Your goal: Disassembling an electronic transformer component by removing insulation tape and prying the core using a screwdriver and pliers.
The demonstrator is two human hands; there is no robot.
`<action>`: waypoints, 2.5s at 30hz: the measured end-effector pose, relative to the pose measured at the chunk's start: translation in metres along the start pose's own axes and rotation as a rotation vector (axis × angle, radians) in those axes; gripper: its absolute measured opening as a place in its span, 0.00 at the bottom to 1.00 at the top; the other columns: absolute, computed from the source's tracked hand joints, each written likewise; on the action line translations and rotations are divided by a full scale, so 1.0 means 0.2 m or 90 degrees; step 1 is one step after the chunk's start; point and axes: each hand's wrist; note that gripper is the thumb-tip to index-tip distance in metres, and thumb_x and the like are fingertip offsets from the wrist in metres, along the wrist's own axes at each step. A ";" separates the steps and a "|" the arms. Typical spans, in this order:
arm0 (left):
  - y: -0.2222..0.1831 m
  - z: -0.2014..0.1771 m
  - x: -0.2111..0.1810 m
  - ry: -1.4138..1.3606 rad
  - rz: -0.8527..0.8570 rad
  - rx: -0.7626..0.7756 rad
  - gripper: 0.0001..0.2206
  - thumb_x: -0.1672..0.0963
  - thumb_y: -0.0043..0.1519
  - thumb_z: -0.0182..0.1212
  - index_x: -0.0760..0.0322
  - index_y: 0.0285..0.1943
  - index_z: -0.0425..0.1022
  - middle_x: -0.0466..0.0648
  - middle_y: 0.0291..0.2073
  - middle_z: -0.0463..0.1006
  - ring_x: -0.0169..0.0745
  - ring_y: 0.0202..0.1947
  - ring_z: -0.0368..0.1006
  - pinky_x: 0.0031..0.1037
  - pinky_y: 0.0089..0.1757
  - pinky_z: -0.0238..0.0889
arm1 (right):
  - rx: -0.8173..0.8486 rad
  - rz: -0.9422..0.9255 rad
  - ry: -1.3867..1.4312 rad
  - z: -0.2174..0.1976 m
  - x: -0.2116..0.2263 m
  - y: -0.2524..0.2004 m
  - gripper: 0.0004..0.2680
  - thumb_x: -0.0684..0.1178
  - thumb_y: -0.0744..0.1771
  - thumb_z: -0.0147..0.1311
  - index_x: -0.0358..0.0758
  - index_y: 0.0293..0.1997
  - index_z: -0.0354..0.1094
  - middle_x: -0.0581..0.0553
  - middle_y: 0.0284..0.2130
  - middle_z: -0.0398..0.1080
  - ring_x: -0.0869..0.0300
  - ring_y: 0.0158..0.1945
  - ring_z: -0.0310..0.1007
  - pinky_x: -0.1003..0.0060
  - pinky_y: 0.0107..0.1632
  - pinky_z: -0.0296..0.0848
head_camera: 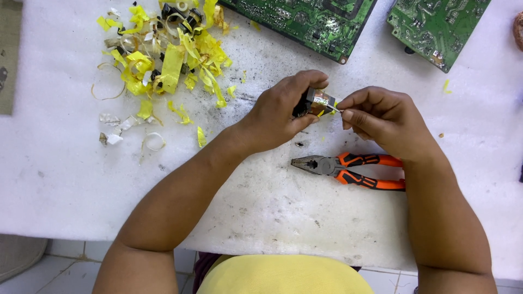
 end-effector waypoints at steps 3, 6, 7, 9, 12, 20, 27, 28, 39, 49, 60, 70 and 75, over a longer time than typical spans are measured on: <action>0.04 -0.13 -0.12 -0.113 -0.118 -0.049 0.26 0.59 0.60 0.82 0.52 0.64 0.73 0.44 0.53 0.85 0.39 0.52 0.83 0.28 0.51 0.77 | -0.056 0.048 -0.015 0.05 0.17 -0.05 0.10 0.35 0.73 0.52 0.30 0.61 0.75 0.39 0.33 0.76 0.60 0.28 0.62 0.68 0.31 0.63; 0.05 -0.17 -0.12 -0.306 -0.154 -0.033 0.24 0.60 0.63 0.79 0.57 0.68 0.77 0.41 0.52 0.83 0.32 0.53 0.80 0.24 0.57 0.76 | 0.019 -0.050 -0.060 0.02 0.15 -0.11 0.16 0.33 0.72 0.50 0.26 0.71 0.69 0.39 0.44 0.78 0.56 0.36 0.73 0.65 0.41 0.79; 0.05 -0.17 -0.11 -0.305 -0.155 -0.033 0.24 0.60 0.63 0.79 0.57 0.68 0.77 0.41 0.52 0.83 0.32 0.53 0.80 0.24 0.57 0.76 | 0.019 -0.051 -0.058 0.02 0.15 -0.12 0.16 0.33 0.72 0.50 0.26 0.71 0.69 0.39 0.44 0.78 0.56 0.36 0.73 0.65 0.41 0.79; 0.05 -0.16 -0.10 -0.415 -0.175 0.005 0.24 0.59 0.68 0.73 0.62 0.73 0.74 0.47 0.60 0.83 0.34 0.59 0.80 0.28 0.64 0.77 | 0.033 -0.152 -0.201 0.03 0.16 -0.13 0.15 0.34 0.73 0.48 0.30 0.70 0.67 0.40 0.49 0.77 0.55 0.39 0.85 0.63 0.51 0.86; 0.05 -0.14 -0.08 -0.535 -0.184 0.003 0.21 0.60 0.72 0.68 0.66 0.75 0.73 0.47 0.61 0.81 0.33 0.61 0.76 0.28 0.65 0.74 | -0.007 -0.106 -0.357 0.06 0.17 -0.16 0.14 0.42 0.74 0.50 0.36 0.70 0.68 0.46 0.40 0.84 0.60 0.40 0.91 0.67 0.47 0.85; 0.04 -0.09 -0.06 -0.692 -0.190 0.015 0.21 0.55 0.79 0.57 0.70 0.78 0.69 0.51 0.62 0.81 0.39 0.64 0.77 0.30 0.65 0.72 | -0.084 -0.224 -0.500 0.09 0.13 -0.15 0.15 0.41 0.76 0.49 0.37 0.75 0.67 0.44 0.38 0.79 0.57 0.32 0.78 0.60 0.41 0.76; 0.04 -0.09 -0.07 -0.763 -0.233 -0.002 0.20 0.55 0.79 0.53 0.72 0.78 0.69 0.57 0.64 0.81 0.40 0.64 0.78 0.30 0.61 0.75 | -0.090 -0.176 -0.374 0.13 0.21 -0.20 0.15 0.38 0.75 0.46 0.34 0.73 0.67 0.43 0.33 0.75 0.61 0.35 0.78 0.66 0.42 0.74; 0.04 -0.08 -0.07 -0.763 -0.234 0.000 0.20 0.55 0.79 0.53 0.72 0.78 0.69 0.57 0.64 0.81 0.40 0.64 0.78 0.30 0.61 0.75 | -0.091 -0.175 -0.374 0.13 0.21 -0.20 0.15 0.38 0.75 0.46 0.34 0.73 0.67 0.43 0.33 0.75 0.61 0.35 0.78 0.66 0.42 0.74; 0.03 -0.06 -0.13 -0.612 -0.246 0.017 0.19 0.53 0.78 0.54 0.65 0.75 0.73 0.50 0.56 0.81 0.34 0.54 0.77 0.25 0.54 0.74 | -0.007 -0.038 -0.256 0.11 0.22 -0.17 0.21 0.40 0.74 0.44 0.50 0.80 0.63 0.48 0.31 0.75 0.62 0.18 0.65 0.70 0.29 0.72; 0.02 -0.07 -0.15 -0.541 -0.236 0.040 0.27 0.56 0.77 0.48 0.66 0.87 0.55 0.57 0.74 0.73 0.45 0.74 0.70 0.34 0.72 0.62 | 0.003 -0.024 -0.085 0.12 0.21 -0.09 0.19 0.40 0.76 0.36 0.44 0.81 0.60 0.43 0.23 0.66 0.61 0.13 0.58 0.70 0.18 0.61; 0.05 -0.08 -0.17 -0.528 -0.288 -0.031 0.26 0.57 0.73 0.57 0.67 0.81 0.63 0.61 0.73 0.73 0.47 0.66 0.76 0.33 0.62 0.77 | -0.050 -0.051 -0.196 0.09 0.19 -0.11 0.20 0.37 0.74 0.45 0.37 0.81 0.57 0.39 0.29 0.75 0.60 0.21 0.64 0.69 0.27 0.68; 0.06 -0.09 -0.22 -0.484 -0.347 -0.095 0.17 0.54 0.68 0.67 0.60 0.65 0.77 0.48 0.52 0.85 0.36 0.49 0.87 0.26 0.54 0.83 | 0.026 -0.010 -0.459 0.10 0.20 -0.15 0.25 0.43 0.73 0.50 0.52 0.84 0.52 0.53 0.34 0.84 0.58 0.23 0.74 0.62 0.37 0.78; 0.05 -0.10 -0.25 -0.428 -0.349 -0.096 0.18 0.51 0.65 0.69 0.57 0.63 0.77 0.46 0.52 0.86 0.34 0.50 0.87 0.26 0.53 0.82 | 0.063 -0.053 -0.593 0.05 0.14 -0.18 0.27 0.45 0.73 0.51 0.54 0.85 0.46 0.55 0.37 0.85 0.53 0.31 0.84 0.54 0.38 0.77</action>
Point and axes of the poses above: each hand's wrist, its own y-axis towards the middle knuckle, its own z-axis out of the palm, x = y × z
